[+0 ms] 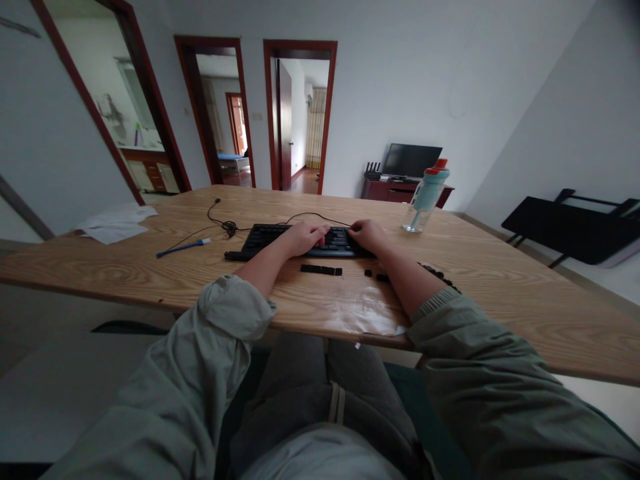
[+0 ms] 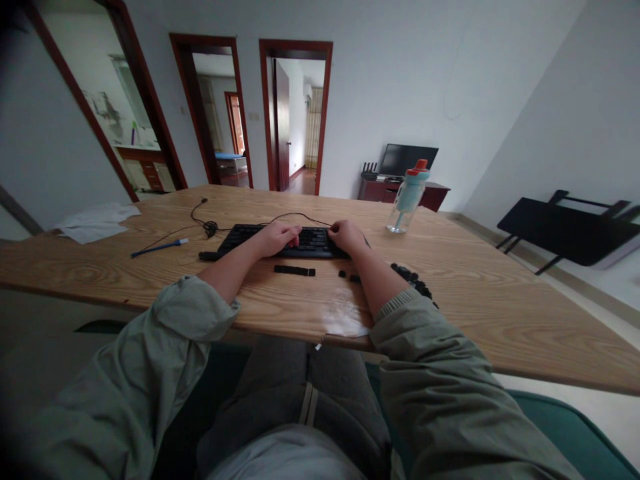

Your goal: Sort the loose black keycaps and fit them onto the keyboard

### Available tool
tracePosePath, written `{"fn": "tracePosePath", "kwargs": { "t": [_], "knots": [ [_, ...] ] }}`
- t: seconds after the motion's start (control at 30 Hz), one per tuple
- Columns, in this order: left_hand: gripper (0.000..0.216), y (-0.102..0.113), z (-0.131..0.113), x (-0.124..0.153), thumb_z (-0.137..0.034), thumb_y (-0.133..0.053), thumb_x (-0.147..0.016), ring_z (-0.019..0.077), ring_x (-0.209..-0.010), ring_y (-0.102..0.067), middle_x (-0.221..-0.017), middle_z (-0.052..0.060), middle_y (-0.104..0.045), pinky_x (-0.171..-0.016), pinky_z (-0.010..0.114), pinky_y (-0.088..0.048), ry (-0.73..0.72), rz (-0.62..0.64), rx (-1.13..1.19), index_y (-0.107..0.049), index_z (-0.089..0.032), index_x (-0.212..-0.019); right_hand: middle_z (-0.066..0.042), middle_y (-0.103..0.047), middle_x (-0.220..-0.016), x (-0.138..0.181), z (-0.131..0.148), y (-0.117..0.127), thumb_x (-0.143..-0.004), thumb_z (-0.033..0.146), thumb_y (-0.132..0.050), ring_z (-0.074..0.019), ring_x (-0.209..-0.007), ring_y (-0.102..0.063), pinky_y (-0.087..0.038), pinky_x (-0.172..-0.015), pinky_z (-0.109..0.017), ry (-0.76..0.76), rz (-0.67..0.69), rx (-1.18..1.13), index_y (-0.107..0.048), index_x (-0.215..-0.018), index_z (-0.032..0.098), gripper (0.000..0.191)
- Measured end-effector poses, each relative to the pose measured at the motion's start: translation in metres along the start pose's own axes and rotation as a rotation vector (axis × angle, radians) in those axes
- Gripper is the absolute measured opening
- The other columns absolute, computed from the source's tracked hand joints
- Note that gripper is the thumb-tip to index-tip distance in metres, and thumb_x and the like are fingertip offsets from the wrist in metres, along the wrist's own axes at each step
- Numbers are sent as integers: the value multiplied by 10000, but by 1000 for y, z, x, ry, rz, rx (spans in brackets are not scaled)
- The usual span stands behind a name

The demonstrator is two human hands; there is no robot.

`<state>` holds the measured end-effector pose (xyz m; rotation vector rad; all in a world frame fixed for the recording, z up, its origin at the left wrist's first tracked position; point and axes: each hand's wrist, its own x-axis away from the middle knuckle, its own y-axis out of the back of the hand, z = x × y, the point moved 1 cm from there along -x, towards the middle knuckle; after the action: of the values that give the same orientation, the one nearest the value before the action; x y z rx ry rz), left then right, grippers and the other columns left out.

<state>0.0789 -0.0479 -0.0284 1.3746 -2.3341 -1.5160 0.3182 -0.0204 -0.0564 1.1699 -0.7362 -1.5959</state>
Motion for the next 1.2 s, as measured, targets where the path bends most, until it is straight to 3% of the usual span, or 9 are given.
{"fn": "tracePosePath", "kwargs": {
  "t": [0.1, 0.3, 0.43, 0.73, 0.93, 1.2],
  "knots": [
    [577, 2, 1, 0, -558, -351, -945, 175, -629, -572, -652, 41, -651, -636, 305, -421, 15, -23, -22, -672, -173, -660, -102, -770, -994, -2, -7, -1, -913, 343, -595, -195, -859, -687, -486, -770, -268, 6, 1, -37, -771, -1055, 175, 282],
    [518, 10, 12, 0, -538, -393, -936, 205, -676, -580, -669, 46, -664, -675, 324, -407, 129, -221, -115, -681, -181, -696, -109, -768, -1036, 1, -7, 1, -932, 328, -580, -197, -879, -693, -486, -790, -270, 23, 31, -9, -770, -1093, 180, 290],
    [507, 12, 18, -1, -532, -392, -929, 216, -684, -572, -675, 58, -663, -659, 331, -391, 192, -288, -111, -650, -185, -664, -109, -767, -1040, 3, -3, 2, -932, 345, -572, -206, -895, -691, -485, -799, -277, 30, 9, 35, -776, -1083, 195, 295],
    [540, 11, 21, -4, -543, -376, -940, 231, -692, -595, -684, 75, -664, -681, 348, -425, 224, -295, -96, -651, -182, -646, -118, -766, -1012, 6, 5, 2, -927, 388, -544, -230, -894, -687, -490, -779, -297, -4, 7, 114, -778, -1077, 205, 333],
    [554, 11, 23, -4, -560, -370, -938, 229, -690, -591, -679, 75, -668, -679, 344, -422, 225, -298, -92, -653, -184, -645, -120, -764, -1035, 11, 9, 10, -871, 278, -575, -252, -916, -689, -494, -784, -308, 78, 74, 195, -773, -1131, 236, 330],
    [563, 11, 22, -4, -569, -362, -936, 225, -672, -582, -673, 71, -662, -658, 344, -400, 224, -299, -97, -648, -182, -644, -117, -751, -1120, 13, 6, 11, -875, 238, -583, -259, -975, -693, -496, -845, -312, 71, 120, 186, -736, -1222, 258, 380]
  ]
}}
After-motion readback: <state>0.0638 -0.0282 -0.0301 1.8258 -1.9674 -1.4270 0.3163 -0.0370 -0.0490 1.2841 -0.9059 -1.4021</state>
